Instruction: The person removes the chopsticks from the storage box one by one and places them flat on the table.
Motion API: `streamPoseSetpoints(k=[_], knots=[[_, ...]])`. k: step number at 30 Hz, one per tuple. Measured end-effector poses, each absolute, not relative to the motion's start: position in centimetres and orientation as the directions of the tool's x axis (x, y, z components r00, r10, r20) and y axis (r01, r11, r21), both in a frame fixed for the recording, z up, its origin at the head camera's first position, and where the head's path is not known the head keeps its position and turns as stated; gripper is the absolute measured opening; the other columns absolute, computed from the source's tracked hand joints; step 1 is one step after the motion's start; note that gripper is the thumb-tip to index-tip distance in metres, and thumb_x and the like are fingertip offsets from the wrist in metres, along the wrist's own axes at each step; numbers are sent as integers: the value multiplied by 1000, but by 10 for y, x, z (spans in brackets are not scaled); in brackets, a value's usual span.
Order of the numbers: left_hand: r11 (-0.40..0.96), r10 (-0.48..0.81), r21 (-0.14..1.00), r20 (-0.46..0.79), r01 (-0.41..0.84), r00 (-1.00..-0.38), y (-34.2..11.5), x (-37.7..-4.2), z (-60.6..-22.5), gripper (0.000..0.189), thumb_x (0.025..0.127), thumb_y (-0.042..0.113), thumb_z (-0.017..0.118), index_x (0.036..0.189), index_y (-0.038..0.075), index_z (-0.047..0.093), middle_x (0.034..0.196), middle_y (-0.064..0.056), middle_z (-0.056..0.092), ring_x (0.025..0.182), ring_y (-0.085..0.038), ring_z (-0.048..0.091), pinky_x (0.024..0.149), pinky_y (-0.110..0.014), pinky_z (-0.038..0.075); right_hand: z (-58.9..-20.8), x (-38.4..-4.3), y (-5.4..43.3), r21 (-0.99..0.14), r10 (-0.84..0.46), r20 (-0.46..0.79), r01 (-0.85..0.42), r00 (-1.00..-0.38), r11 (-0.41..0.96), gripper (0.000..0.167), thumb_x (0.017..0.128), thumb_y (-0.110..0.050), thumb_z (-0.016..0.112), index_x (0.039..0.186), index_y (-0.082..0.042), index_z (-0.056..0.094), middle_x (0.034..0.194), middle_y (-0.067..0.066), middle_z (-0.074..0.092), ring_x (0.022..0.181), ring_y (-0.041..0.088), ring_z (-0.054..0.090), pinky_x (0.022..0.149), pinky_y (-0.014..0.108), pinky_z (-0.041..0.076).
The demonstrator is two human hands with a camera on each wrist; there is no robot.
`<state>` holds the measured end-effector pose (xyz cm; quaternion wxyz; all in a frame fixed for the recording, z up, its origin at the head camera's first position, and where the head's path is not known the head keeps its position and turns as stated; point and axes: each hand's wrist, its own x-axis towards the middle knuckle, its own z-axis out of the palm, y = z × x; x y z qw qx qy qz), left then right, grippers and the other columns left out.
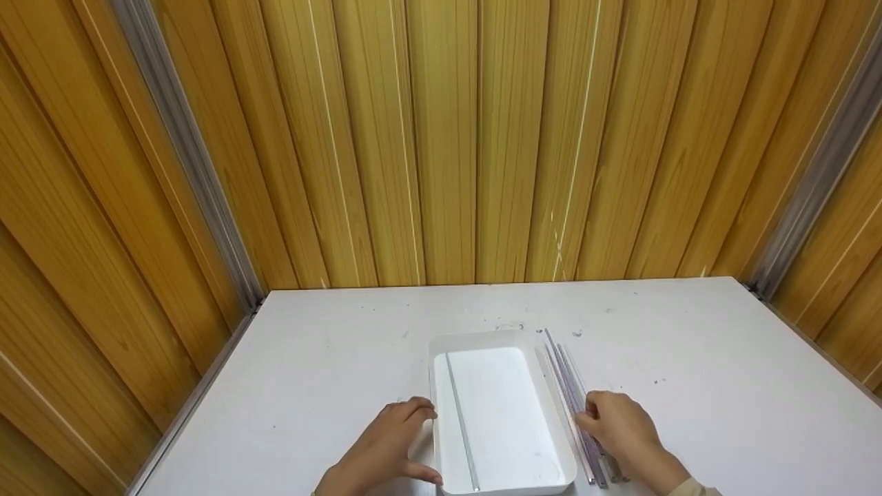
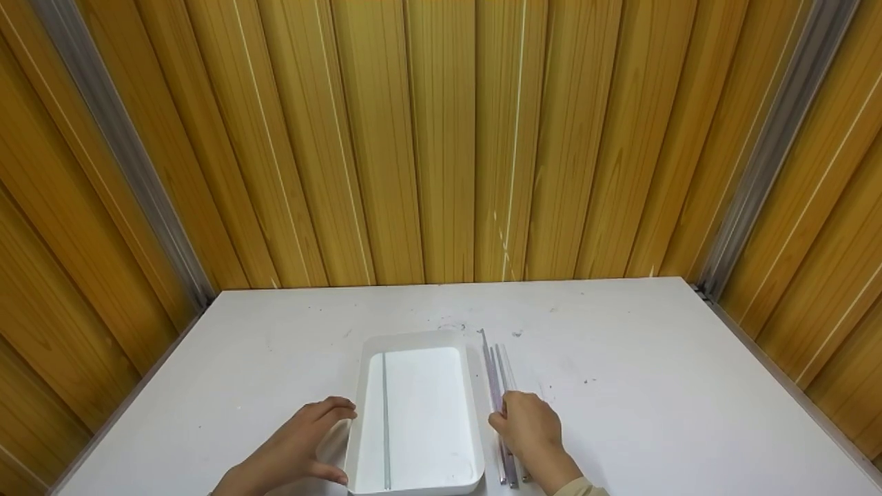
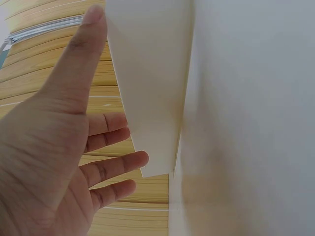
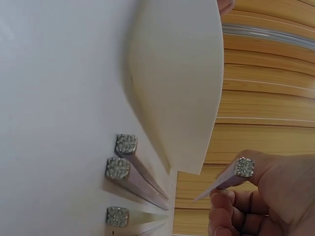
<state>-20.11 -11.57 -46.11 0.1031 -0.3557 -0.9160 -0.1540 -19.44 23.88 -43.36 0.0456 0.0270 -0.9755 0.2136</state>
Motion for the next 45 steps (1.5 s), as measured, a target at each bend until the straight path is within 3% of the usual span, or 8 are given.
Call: streamPoseSetpoints(k=[27,45], knots=[[688,628,205,314,696,-712,-115,-199,-461,86,64,72,60,122,9,57,132,-2,54,120,-21,54,105,-40,47,-446,-189,275,-389,-3,55,-25,-998,921,19,83,-15,61,67,-10,51,54,-3,43,49,9,42,43,14,29],[696,618,199,322,690,-717,-116,-199,-460,84,64,72,62,121,10,57,132,-2,54,119,-21,54,106,-40,47,-453,-190,284,-376,13,33,0,-999,927,17,82,-15,62,68,-10,53,56,-2,47,50,11,46,43,16,34]])
